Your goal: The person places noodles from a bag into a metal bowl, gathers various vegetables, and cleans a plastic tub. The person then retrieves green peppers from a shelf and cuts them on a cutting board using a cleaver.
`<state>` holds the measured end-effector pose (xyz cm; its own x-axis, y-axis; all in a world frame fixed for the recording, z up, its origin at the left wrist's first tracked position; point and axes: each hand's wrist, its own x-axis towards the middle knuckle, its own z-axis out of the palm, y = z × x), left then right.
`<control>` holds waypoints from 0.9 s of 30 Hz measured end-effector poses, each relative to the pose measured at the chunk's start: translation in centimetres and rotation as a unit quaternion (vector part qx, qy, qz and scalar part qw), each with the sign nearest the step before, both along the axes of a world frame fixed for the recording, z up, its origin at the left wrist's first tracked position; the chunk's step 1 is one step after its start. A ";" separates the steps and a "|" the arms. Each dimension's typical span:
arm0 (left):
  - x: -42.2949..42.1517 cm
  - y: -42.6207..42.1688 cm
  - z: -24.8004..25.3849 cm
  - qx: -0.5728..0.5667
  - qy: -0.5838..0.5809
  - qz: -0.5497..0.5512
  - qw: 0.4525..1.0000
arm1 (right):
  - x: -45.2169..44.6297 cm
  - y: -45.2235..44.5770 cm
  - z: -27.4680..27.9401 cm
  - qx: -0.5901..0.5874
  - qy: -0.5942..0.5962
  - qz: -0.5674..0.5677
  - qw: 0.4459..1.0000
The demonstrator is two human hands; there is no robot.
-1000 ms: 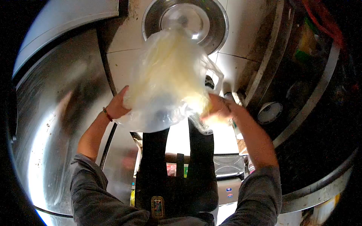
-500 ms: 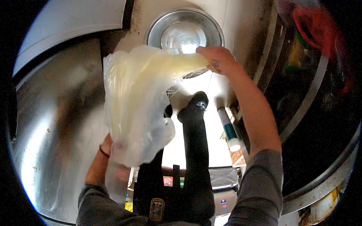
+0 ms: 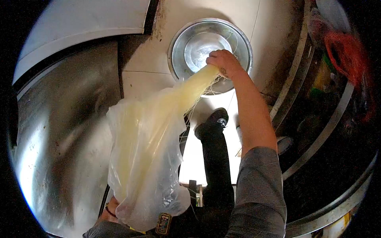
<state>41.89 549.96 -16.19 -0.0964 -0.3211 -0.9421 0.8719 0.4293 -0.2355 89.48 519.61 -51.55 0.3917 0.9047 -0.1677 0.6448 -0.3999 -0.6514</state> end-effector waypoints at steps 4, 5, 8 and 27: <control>-0.1 0.7 1.4 -0.004 0.019 -0.005 1.000 | 0.0 -0.5 -1.9 0.061 -0.086 -0.010 0.994; -0.1 0.8 1.6 -0.002 0.022 -0.007 1.000 | 0.7 -1.1 -2.3 -0.024 -0.069 0.016 0.997; 0.2 1.1 1.8 0.008 0.028 -0.010 1.000 | 2.5 -4.0 -3.7 -0.185 0.119 -0.193 0.956; 5.9 -8.0 -13.3 -0.007 -0.165 -0.013 0.986 | -23.1 -6.6 5.0 0.085 0.646 -0.395 0.647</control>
<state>47.77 541.94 -29.52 0.2070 -0.3350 -0.9192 0.9129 0.4040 0.0583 66.42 513.05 -46.51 0.3752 0.5555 -0.7420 -0.8452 -0.1238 -0.5200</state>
